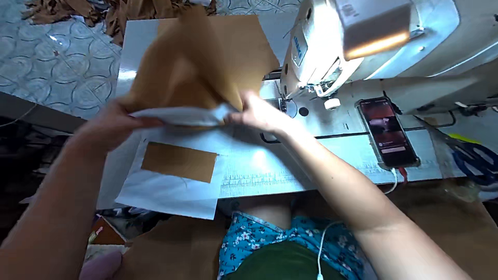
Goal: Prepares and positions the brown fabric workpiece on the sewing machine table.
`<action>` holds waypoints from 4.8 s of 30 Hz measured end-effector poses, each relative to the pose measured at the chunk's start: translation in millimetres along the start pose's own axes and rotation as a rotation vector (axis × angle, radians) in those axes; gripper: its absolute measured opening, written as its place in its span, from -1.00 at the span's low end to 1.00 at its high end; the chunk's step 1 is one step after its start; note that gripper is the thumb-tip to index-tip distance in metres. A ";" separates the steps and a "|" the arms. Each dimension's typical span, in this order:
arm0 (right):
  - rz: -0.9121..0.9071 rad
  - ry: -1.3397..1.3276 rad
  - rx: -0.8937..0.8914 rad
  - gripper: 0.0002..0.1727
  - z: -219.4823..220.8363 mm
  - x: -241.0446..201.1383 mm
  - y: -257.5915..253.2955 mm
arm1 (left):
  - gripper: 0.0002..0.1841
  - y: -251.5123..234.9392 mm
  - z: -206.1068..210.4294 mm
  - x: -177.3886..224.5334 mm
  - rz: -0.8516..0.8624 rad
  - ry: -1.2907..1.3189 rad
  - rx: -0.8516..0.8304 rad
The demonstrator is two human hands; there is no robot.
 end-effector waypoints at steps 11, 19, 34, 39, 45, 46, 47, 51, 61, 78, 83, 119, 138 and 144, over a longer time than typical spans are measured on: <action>0.233 0.353 -0.221 -0.81 -13.4 16.0 43.8 | -0.75 54.4 75.1 39.9 -0.054 -0.166 0.069; 0.239 0.396 -0.254 -0.72 58.5 5.0 61.3 | -0.56 92.5 43.8 -5.0 -0.146 -0.360 -0.033; 0.421 0.013 0.208 -0.42 -26.2 23.8 89.5 | -0.72 67.1 105.7 19.0 -0.006 -0.284 0.059; 0.307 0.045 0.035 -0.56 -14.9 26.4 96.7 | -0.68 69.8 110.1 6.8 0.005 -0.191 0.154; 0.159 0.362 0.300 -0.69 -76.6 9.0 184.4 | -0.66 71.9 113.1 5.5 -0.006 -0.218 0.176; 0.218 0.390 0.466 -0.72 -104.8 12.0 207.1 | -0.66 72.1 113.3 5.0 -0.006 -0.218 0.178; 0.303 0.403 0.624 -0.70 -134.5 19.1 229.7 | -0.66 72.3 113.8 4.4 -0.007 -0.217 0.183; 0.629 0.356 0.895 -0.64 -213.7 55.6 287.8 | -0.64 71.5 116.3 0.3 0.003 -0.243 0.213; 0.793 0.187 0.863 -0.76 -217.0 74.2 278.6 | -0.61 72.5 117.8 -4.8 0.032 -0.252 0.247; 0.848 0.197 0.849 -0.72 -218.4 71.7 272.4 | -0.59 75.2 119.6 -3.8 0.022 -0.257 0.266; 0.866 0.135 0.870 -0.74 -222.5 72.0 273.6 | -0.61 75.3 120.7 -4.0 0.041 -0.237 0.273; 0.134 0.227 0.275 -0.45 12.0 26.5 109.6 | -0.76 71.9 105.8 10.7 -0.035 -0.265 0.144; -0.005 0.463 -0.060 -0.68 -2.1 42.8 87.7 | -0.76 58.8 105.9 24.4 -0.159 -0.192 0.114; 0.015 0.440 -0.010 -0.81 1.7 45.3 86.8 | -0.77 61.5 103.5 18.0 -0.003 -0.220 0.140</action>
Point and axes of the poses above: each hand's wrist, its own y-axis away from the middle knuckle, its own z-axis out of the palm, x = y × z, the point moved 2 cm from there along -y, towards the middle knuckle, and after that the axes turned 11 degrees about -y, right-handed, at the moved point
